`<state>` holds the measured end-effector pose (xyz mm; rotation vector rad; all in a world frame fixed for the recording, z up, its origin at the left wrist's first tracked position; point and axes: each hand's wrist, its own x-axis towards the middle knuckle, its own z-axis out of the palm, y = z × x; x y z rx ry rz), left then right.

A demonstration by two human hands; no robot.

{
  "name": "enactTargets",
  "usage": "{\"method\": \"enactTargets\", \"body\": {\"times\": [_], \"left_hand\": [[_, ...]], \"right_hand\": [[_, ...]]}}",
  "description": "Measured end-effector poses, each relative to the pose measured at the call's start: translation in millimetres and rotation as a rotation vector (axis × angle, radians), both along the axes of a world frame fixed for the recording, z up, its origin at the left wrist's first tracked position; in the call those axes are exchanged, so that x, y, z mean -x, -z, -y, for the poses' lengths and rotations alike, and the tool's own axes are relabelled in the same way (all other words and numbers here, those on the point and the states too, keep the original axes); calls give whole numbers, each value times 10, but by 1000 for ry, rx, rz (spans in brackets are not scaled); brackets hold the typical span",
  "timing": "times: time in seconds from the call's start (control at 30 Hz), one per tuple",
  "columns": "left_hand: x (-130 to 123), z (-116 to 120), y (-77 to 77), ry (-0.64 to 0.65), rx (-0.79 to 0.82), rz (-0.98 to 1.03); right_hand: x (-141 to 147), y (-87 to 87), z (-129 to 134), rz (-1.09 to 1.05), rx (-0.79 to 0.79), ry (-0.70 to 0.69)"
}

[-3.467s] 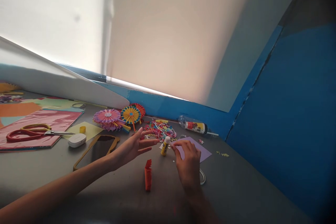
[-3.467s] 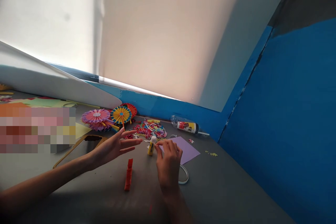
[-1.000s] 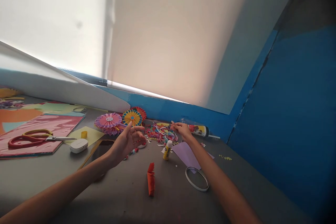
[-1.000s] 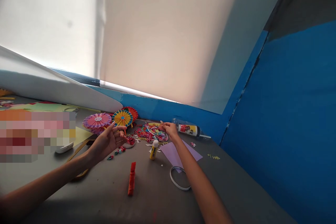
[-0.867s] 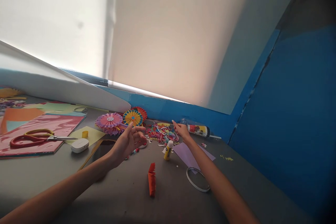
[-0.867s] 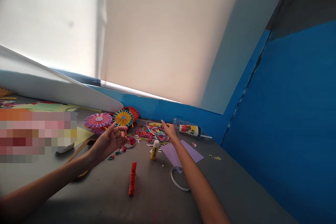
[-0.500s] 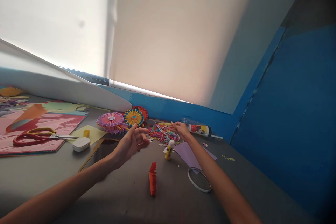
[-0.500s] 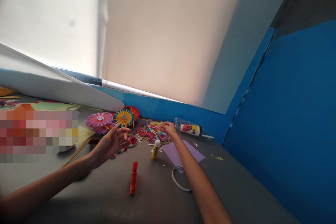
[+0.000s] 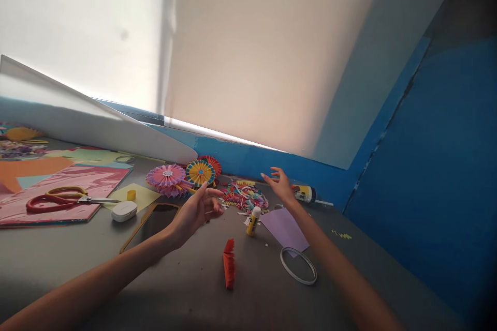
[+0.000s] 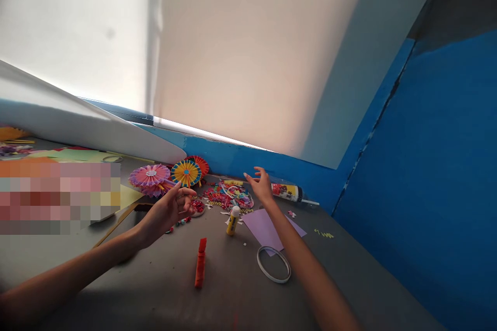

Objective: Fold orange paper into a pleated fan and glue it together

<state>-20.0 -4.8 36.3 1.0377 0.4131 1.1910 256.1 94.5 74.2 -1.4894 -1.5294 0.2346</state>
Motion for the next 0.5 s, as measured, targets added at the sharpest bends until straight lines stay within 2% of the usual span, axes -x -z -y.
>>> {"method": "enactTargets", "body": {"times": [0.07,0.13,0.2,0.23,0.3,0.37,0.4,0.43,0.5], "left_hand": [[-8,37,0,-70,-83,-79],[-24,73,0,-114,-181,-142],[-49,105,0,-112,-281,-178],[-65,120,-1,-109,-330,-192],[-101,157,-3,-126,-422,-240],[-136,201,-5,-162,-510,-318],[-150,224,-7,-181,-549,-361],[-160,246,-9,-199,-583,-401],[-170,281,-16,-238,-645,-464]], "right_hand": [[-83,-10,323,78,-68,31],[-171,109,750,180,-90,-3],[-255,360,1200,294,-73,-45],[-293,515,1400,447,-28,-87],[-365,822,1698,590,39,-83],[-422,1032,1836,615,125,-89],[-440,1076,1855,604,166,-103],[-448,1074,1854,585,201,-122],[-427,944,1836,526,232,-163]]}}
